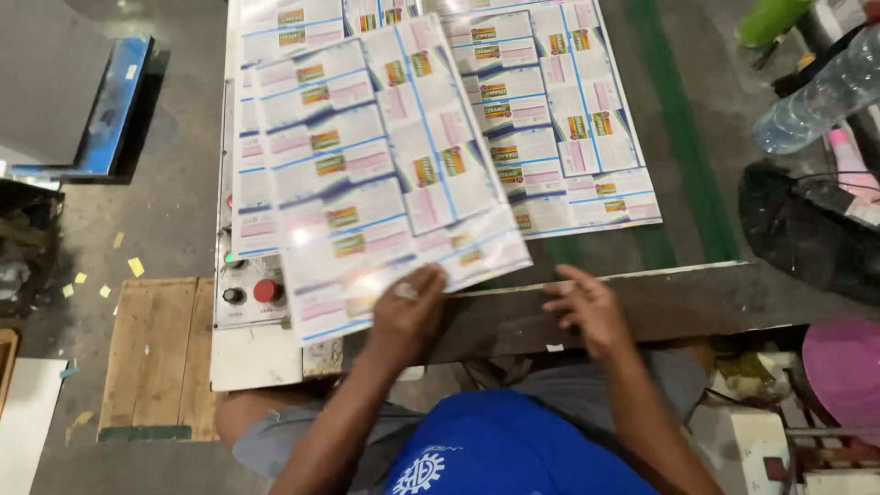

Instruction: The person sits on the floor and sorts through a stack of printed papers, flipping them one by one and placing them into a separate pile. The task involves repetitive handling of the papers to organize them.

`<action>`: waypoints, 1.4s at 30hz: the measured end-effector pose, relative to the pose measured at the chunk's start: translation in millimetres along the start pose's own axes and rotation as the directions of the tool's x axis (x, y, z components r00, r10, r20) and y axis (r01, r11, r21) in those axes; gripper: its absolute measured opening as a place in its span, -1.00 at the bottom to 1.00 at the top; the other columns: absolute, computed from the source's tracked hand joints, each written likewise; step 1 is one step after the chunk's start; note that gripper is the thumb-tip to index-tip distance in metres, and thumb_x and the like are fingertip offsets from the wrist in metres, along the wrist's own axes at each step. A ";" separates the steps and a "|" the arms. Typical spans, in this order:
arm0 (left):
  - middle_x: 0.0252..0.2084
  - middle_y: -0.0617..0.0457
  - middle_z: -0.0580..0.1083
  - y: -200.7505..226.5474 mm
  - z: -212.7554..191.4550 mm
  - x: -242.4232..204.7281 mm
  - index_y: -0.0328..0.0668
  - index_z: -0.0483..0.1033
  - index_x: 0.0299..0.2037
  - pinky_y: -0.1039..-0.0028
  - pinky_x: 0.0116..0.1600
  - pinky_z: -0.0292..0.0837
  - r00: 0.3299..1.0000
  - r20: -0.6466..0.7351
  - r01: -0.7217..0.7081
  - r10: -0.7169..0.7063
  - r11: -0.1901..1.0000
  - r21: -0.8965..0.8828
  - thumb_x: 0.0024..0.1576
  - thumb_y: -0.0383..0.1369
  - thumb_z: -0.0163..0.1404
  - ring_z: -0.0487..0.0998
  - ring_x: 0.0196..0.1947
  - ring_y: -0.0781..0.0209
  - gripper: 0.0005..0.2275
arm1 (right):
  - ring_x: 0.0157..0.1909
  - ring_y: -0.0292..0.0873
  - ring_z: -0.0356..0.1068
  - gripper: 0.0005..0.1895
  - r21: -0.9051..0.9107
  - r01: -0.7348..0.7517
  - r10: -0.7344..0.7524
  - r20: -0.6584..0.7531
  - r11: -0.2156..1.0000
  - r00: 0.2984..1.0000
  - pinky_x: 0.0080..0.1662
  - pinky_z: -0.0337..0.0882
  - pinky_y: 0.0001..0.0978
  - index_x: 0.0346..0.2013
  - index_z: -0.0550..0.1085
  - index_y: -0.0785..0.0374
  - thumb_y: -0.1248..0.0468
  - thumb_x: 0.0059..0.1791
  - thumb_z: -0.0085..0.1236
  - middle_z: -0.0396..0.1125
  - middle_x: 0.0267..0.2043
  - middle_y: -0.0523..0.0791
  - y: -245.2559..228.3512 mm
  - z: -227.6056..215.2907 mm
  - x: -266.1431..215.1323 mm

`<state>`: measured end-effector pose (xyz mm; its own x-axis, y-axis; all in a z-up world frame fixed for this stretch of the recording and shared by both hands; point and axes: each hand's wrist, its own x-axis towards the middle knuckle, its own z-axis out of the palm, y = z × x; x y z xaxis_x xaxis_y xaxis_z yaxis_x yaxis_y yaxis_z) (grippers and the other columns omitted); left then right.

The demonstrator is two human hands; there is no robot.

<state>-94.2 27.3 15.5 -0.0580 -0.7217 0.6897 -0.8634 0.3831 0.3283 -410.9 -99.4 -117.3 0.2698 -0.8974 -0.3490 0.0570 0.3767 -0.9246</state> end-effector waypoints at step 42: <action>-0.17 -0.11 0.62 -41.8 -44.4 6.7 -0.19 0.60 -0.03 0.23 -0.33 0.47 0.956 0.052 0.251 -0.290 0.894 0.371 0.20 -0.47 0.14 0.61 -0.41 -0.06 -0.84 | -0.30 -0.23 0.43 -0.77 -0.047 -0.002 -0.012 -0.292 0.999 0.956 -0.42 0.39 -0.38 0.08 0.44 0.33 0.35 0.14 0.04 0.45 -0.14 -0.06 25.4 -115.5 -47.7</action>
<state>-36.2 32.0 35.0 0.1690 -0.8310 0.5299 -0.9724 -0.0528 0.2272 -533.3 -73.6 -141.8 -0.0238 -0.9299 -0.3672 0.0115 0.3670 -0.9302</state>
